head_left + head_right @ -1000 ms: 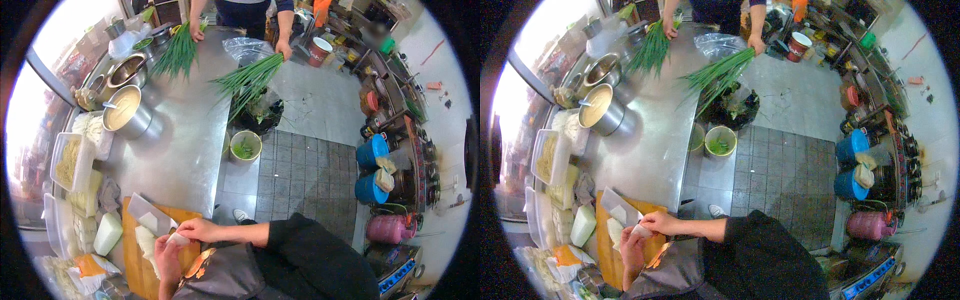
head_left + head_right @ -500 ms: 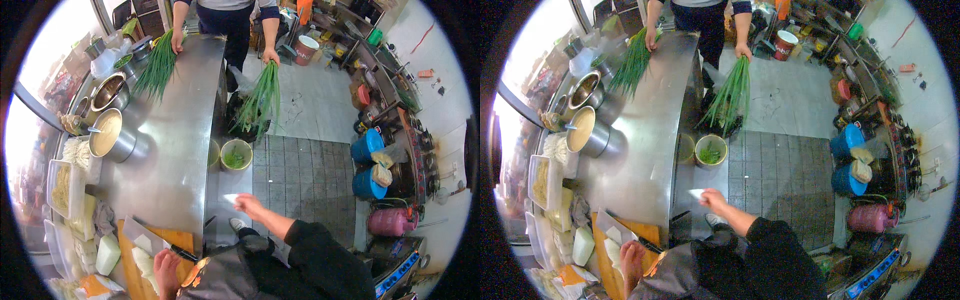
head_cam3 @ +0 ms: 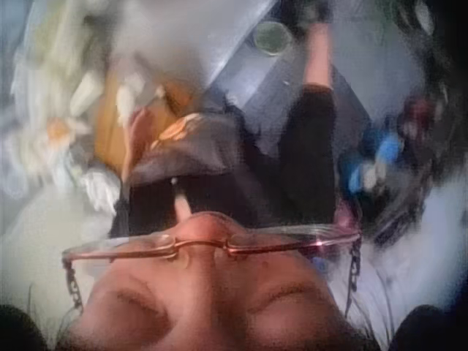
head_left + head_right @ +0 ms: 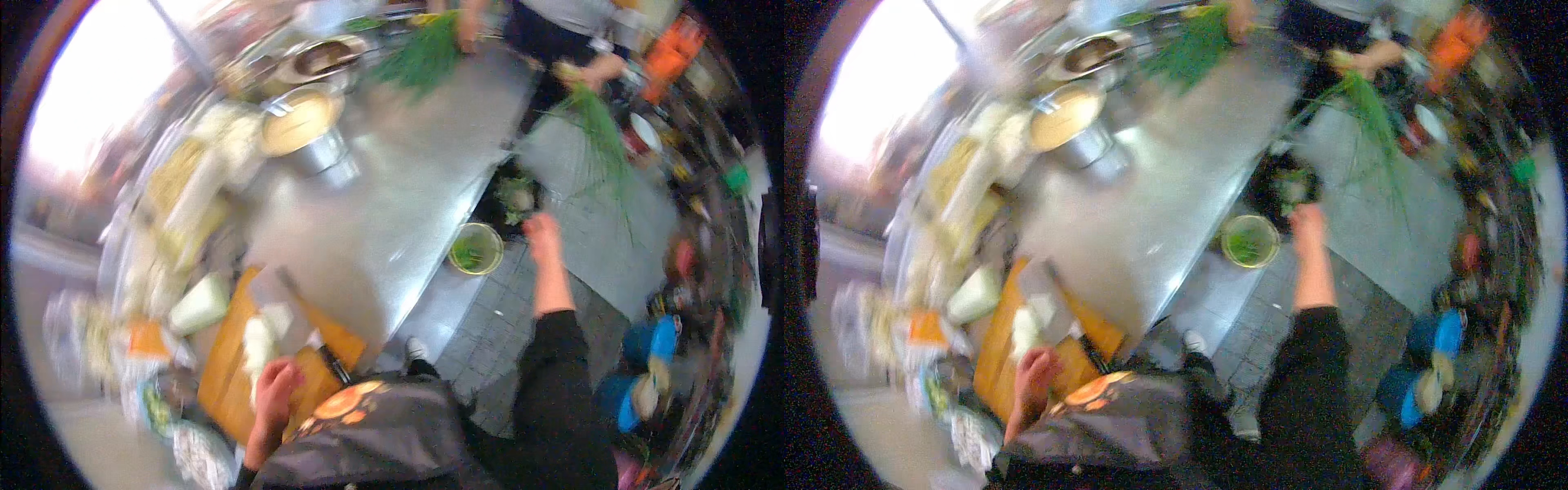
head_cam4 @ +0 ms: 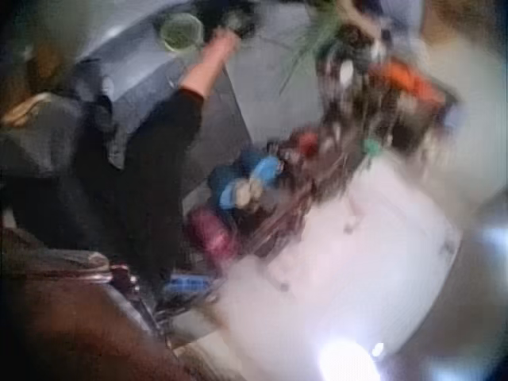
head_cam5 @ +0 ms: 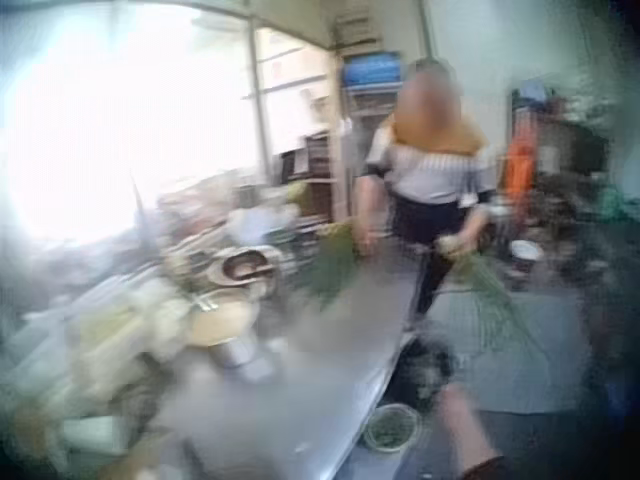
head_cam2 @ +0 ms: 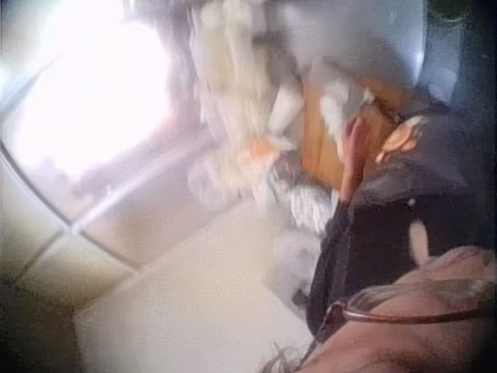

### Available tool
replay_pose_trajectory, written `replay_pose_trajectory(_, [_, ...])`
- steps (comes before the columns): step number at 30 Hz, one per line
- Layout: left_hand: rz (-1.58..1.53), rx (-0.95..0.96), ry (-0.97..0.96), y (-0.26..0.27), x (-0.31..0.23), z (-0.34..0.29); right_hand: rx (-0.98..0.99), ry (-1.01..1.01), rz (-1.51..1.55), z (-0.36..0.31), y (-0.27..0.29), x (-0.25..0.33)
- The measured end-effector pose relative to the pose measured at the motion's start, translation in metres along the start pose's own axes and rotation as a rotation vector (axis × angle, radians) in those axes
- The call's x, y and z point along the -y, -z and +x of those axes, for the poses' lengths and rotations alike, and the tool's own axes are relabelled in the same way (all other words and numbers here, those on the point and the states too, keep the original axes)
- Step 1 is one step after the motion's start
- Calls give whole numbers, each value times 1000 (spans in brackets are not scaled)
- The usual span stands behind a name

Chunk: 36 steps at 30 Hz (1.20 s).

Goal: The person slices a large white root vegetable into uniform pieces on a wooden cutting board using a cleaver. The cut pieces are stacked and transferred into a clear plastic container. The person repeats this process with additional vegetable sections.

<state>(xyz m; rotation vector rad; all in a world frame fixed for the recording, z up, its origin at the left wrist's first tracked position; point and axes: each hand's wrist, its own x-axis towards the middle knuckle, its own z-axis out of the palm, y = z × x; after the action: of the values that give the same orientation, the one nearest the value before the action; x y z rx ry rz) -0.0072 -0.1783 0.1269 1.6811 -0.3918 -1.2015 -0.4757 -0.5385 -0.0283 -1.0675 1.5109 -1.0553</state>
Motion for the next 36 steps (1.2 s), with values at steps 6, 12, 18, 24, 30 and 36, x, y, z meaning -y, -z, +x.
replay_pose_trajectory(6, [16,-220,-268,78,-17,23,206,-123,356,-83,-91,41])
replay_pose_trajectory(12, [395,-213,-336,119,2,95,694,-169,98,-177,-218,74])
replay_pose_trajectory(18, [856,-114,-338,94,9,162,961,160,-332,-244,-301,71])
replay_pose_trajectory(24, [1038,30,-273,83,-7,152,754,412,-631,-276,-353,79])
replay_pose_trajectory(30, [782,134,-321,99,13,149,672,584,-792,-297,-384,81])
replay_pose_trajectory(36, [274,285,-326,113,35,124,745,563,-822,-309,-405,75])
